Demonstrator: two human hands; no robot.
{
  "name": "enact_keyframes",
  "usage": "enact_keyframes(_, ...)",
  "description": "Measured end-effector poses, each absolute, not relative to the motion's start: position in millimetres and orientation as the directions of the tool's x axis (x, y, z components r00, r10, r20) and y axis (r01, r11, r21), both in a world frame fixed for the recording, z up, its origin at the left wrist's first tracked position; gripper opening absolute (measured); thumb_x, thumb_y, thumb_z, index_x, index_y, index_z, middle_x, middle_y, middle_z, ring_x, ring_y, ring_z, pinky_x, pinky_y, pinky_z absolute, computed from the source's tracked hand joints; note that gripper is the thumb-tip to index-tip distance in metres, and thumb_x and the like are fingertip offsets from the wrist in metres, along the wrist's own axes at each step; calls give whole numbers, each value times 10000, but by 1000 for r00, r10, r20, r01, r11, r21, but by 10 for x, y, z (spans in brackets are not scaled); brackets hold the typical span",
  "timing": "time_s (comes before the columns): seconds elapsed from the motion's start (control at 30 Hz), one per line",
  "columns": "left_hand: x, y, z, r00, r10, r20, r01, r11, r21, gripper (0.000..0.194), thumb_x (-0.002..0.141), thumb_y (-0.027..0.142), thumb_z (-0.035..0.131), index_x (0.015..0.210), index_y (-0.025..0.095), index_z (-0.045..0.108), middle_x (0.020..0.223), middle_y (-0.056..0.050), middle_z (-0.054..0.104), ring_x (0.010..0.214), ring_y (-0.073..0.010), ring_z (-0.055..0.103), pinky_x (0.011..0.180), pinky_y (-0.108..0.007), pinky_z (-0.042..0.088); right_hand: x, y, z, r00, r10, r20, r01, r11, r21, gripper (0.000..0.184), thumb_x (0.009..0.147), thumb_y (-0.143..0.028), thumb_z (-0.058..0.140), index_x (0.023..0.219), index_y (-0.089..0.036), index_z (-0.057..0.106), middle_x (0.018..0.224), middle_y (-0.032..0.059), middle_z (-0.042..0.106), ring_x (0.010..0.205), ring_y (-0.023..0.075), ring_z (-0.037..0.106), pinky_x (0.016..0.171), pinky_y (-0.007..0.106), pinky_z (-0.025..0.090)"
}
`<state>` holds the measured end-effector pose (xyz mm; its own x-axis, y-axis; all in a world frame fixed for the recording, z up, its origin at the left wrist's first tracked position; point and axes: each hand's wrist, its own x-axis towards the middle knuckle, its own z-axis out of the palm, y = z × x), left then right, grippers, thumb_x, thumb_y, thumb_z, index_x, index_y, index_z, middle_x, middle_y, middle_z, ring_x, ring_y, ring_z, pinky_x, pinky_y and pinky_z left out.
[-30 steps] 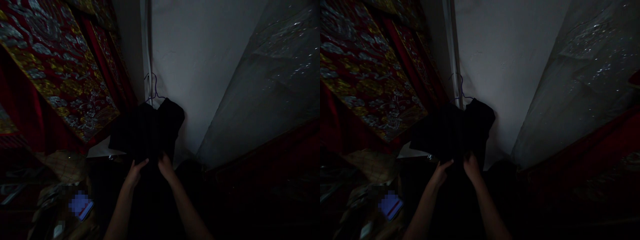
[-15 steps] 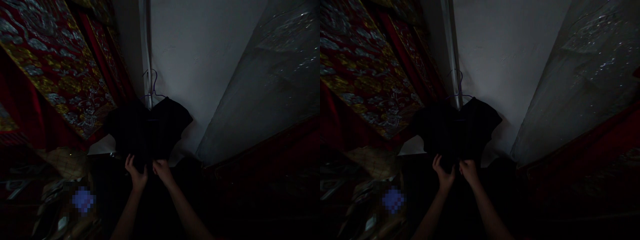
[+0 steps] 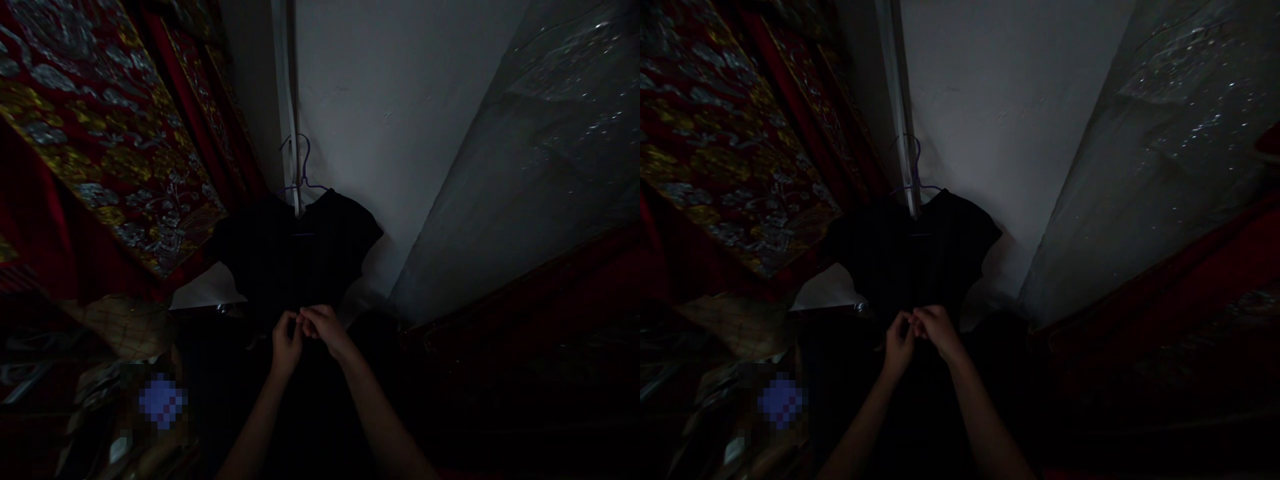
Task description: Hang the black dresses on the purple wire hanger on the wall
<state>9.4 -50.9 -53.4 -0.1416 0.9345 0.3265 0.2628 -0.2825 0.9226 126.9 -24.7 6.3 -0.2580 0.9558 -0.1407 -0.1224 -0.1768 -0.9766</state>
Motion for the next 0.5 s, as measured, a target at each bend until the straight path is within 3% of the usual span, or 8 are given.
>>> enact_keyframes(0.07,105,-473,-588,-120,928,353,309,-303,902,133,917,363,556,866,243,586,850,-39,634,836,-225,616,814,-326,476,1318,-66,428,-210,971,-115,-165,-151,-975,281,739,-378,625,615,-128,657,418,-23,496,371,66,385,405,209,233)
enact_keyframes(0.27,30,-287,-681,-75,950,302,336,-261,905,139,878,367,623,796,255,618,810,-70,643,793,-257,625,806,-361,480,1377,446,1761,-42,971,234,-350,205,-914,229,784,-296,609,619,-137,617,416,-59,448,355,33,323,373,181,180)
enact_keyframes(0.37,-14,-166,-226,-2,925,380,339,-357,871,116,881,341,640,916,231,650,937,-80,689,900,-248,654,850,-352,487,1358,360,1960,-36,946,322,-351,290,-890,260,831,-355,619,670,-152,614,444,-58,471,368,37,353,374,172,219)
enact_keyframes(0.4,-21,-123,9,-3,892,452,336,-424,841,186,880,322,652,1037,224,643,1013,-81,692,965,-241,655,891,-351,487,1356,295,1944,-46,943,331,-334,297,-894,277,837,-385,628,682,-155,614,454,-56,481,372,39,367,373,172,231)
enact_keyframes(0.5,-32,18,802,-29,676,737,394,-670,630,387,943,259,579,1323,207,531,1057,-70,677,959,-185,646,904,-334,489,1377,116,1822,-114,938,326,-252,290,-923,330,826,-454,657,686,-157,618,462,-48,499,378,49,398,372,176,258)
